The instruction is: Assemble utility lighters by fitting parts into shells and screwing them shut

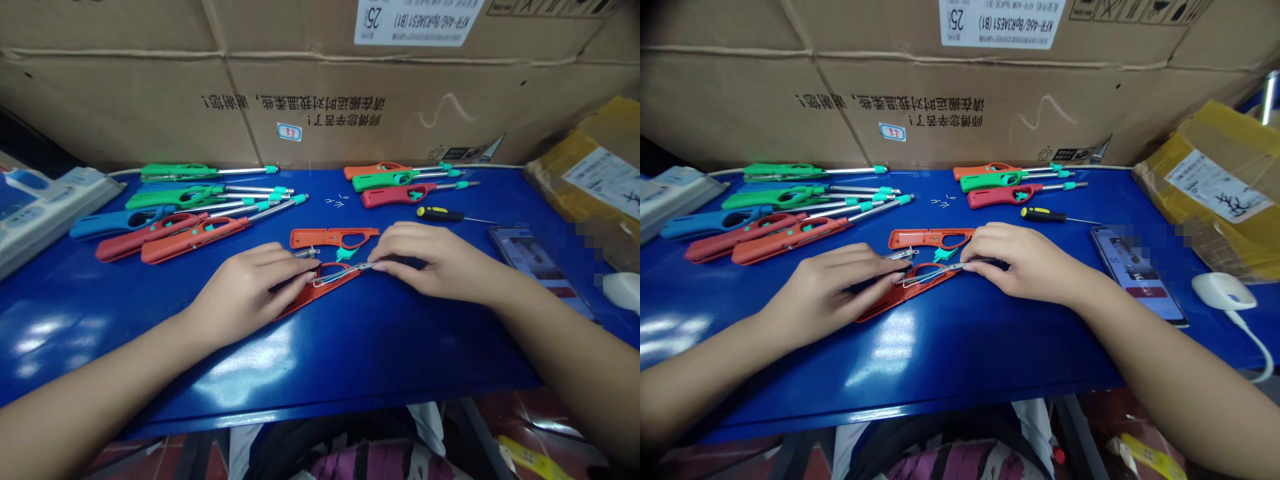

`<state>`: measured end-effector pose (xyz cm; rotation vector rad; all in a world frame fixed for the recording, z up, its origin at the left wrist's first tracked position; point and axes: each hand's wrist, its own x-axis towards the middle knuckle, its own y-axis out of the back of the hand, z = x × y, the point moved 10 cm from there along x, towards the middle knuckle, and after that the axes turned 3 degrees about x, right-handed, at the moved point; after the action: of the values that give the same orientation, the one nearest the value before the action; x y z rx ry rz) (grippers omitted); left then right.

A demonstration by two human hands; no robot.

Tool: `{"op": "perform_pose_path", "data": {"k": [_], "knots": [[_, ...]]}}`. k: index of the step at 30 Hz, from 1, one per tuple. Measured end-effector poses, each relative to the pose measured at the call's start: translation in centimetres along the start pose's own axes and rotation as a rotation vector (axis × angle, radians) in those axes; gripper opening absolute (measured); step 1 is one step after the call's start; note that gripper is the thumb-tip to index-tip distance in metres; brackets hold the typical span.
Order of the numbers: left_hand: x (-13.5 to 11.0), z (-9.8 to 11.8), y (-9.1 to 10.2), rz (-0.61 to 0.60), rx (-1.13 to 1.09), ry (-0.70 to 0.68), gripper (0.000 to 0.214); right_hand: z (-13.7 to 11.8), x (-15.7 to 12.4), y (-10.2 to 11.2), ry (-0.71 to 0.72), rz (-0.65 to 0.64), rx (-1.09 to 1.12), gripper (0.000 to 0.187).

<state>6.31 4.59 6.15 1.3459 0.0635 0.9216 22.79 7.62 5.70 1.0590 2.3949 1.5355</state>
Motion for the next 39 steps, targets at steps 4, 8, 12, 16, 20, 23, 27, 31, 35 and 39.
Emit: {"op": "perform_pose_path", "data": {"k": [4,8,12,16,20,23,27,31,35,39], "knots": [[-0.1,0.4,-0.3,-0.022,0.04,-0.063,0.02,0.4,0.0,-0.7,-0.002,-0.029,0.009,0.013],[-0.4,0.3,-0.9,-0.067,0.063,-0.052,0.02,0.6,0.0,-1.3,0.01,-0.038,0.037,0.014],[-0.5,0.0,-1.5,-0.119,0.064,-0.017,0.025,0.8,0.0,-1.3,0.01,-0.042,0.033,0.016],[-0.5,0.1,-1.6,-0.132,0.061,-0.012,0.027,0.8,-0.1,-1.1,0.013,-0.033,-0.001,0.019],[-0.6,0.1,-1.8,-0.151,0.071,-0.004,0.027,0.7,-0.1,-0.7,0.054,0.026,-0.03,0.02],[-0.6,0.2,-1.9,-0.16,0.074,-0.003,0.028,0.8,0.0,-0.7,0.068,0.039,-0.039,0.021],[-0.6,0.5,-1.9,-0.18,0.092,-0.012,0.04,0.9,0.1,-0.6,0.07,0.048,-0.02,0.021],[-0.7,0.5,-1.9,-0.202,0.119,-0.032,0.044,1.1,0.1,-0.8,0.045,0.027,0.033,0.02],[-0.6,0.0,-1.8,-0.198,0.124,-0.013,0.037,1.3,0.0,-1.0,0.037,0.022,0.06,0.019],[-0.6,-0.2,-1.9,-0.192,0.117,-0.014,0.036,1.1,0.0,-1.2,0.062,0.028,0.033,0.019]]}}
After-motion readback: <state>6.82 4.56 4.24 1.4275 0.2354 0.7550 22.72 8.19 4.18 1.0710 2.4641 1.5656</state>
